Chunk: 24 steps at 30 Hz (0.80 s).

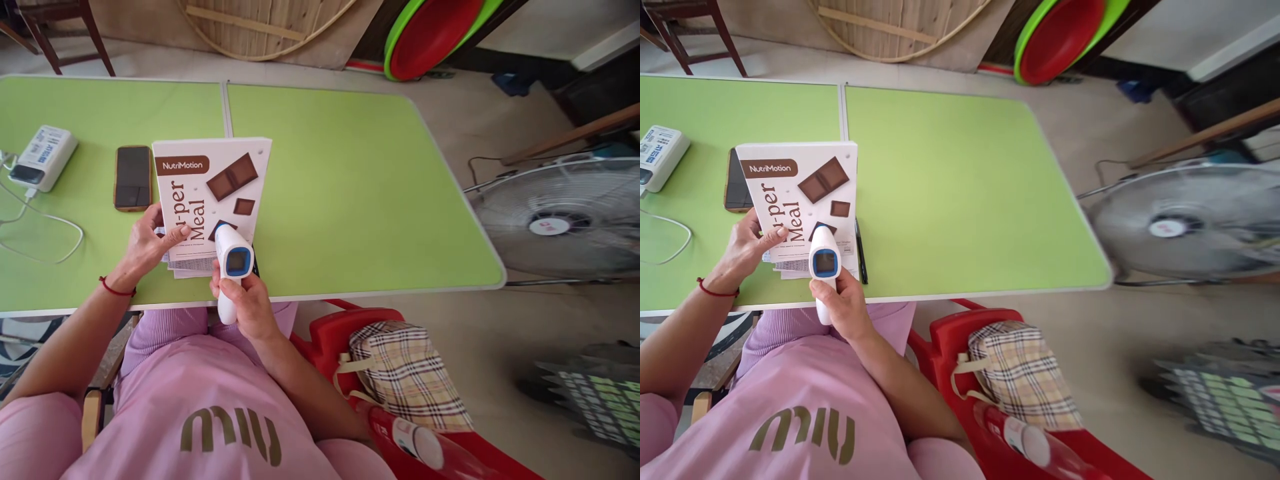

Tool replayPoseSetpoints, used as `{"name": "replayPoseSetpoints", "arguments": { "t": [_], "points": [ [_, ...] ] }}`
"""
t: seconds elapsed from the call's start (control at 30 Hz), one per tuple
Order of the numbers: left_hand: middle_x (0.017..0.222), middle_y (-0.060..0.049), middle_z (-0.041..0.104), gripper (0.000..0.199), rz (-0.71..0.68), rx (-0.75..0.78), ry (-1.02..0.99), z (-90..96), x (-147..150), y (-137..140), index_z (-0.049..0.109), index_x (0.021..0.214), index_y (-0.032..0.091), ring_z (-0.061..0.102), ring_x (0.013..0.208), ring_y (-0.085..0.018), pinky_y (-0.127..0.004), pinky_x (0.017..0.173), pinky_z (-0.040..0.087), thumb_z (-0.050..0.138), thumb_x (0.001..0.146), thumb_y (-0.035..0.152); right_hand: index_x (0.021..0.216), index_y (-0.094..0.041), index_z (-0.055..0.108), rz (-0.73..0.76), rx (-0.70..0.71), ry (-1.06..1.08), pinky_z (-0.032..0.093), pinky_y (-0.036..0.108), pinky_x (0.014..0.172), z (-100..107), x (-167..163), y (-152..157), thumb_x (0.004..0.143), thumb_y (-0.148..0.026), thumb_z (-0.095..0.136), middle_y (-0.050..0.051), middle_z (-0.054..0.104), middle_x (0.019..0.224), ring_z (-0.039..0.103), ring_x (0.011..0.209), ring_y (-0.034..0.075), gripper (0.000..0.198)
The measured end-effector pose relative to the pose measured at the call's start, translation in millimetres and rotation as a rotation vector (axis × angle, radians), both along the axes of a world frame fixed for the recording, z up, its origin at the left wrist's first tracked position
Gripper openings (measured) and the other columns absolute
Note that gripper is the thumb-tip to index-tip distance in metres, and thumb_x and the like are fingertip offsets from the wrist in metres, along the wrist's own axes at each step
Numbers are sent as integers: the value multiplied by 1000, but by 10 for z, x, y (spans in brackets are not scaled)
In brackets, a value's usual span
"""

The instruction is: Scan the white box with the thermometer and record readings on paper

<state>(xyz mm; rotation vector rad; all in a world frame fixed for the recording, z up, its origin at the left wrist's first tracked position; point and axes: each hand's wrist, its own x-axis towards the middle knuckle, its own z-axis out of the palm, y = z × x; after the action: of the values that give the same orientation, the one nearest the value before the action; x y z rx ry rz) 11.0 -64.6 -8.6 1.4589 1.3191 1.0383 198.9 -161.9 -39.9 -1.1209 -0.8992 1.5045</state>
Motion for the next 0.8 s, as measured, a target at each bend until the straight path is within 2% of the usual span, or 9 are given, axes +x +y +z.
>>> {"name": "replayPoseSetpoints", "arguments": {
  "t": [0.07,0.13,0.23,0.33,0.4,0.47,0.53,0.63,0.8],
  "points": [
    [111,-13,73,64,-9,-6,-22,34,-12,23,66,109,18,70,102,-32,-38,80,59,85,70,65,81,-22,66,48,45,-39,45,31,61,92,78,35,78,-56,72,0,62,72,53,64,14,35],
    [117,-14,72,66,-35,17,-58,82,-28,81,64,112,18,69,108,-33,-39,85,59,85,71,64,89,-23,69,34,129,-174,47,32,64,185,205,105,79,-56,72,1,66,77,56,69,16,35],
    [121,-14,69,71,-51,79,-100,142,-53,223,61,117,18,67,114,-33,-40,89,59,90,67,60,114,-24,68,-149,285,-484,53,37,75,220,488,301,78,-57,74,7,72,101,63,87,23,49],
    [120,-13,69,75,1,138,-96,123,-80,378,60,116,20,66,117,-33,-39,92,59,97,59,51,127,-20,61,-304,365,-908,53,45,83,78,839,566,80,-62,69,14,70,116,64,100,29,64],
    [119,-12,69,74,6,156,-91,52,-101,457,60,116,20,66,117,-33,-38,89,60,97,59,48,127,-18,61,-298,349,-1204,52,49,84,-57,1057,714,84,-60,63,16,69,116,63,102,32,60],
    [119,-12,69,68,-2,168,-82,-46,-120,509,61,115,21,66,116,-32,-35,83,61,95,63,49,126,-18,62,-240,326,-1388,51,49,84,-169,1224,804,87,-56,61,16,70,110,62,100,32,54],
    [119,-12,69,62,-2,189,-43,-142,-137,539,63,113,21,67,116,-31,-33,78,60,92,66,50,126,-17,63,-189,297,-1488,50,47,82,-240,1329,839,88,-53,60,16,69,108,61,98,32,52],
    [115,-11,71,59,-15,189,-2,-237,-156,564,66,110,22,67,115,-31,-32,77,59,93,64,47,127,-18,64,-148,278,-1547,50,45,81,-291,1391,850,89,-52,59,16,67,108,60,98,32,51],
    [109,-8,71,58,-63,138,-14,-227,-199,539,65,109,24,68,109,-30,-37,85,59,93,62,46,130,-16,61,-84,202,-1575,49,49,86,-296,1353,852,88,-42,61,17,64,111,59,103,34,49]
  ]
}}
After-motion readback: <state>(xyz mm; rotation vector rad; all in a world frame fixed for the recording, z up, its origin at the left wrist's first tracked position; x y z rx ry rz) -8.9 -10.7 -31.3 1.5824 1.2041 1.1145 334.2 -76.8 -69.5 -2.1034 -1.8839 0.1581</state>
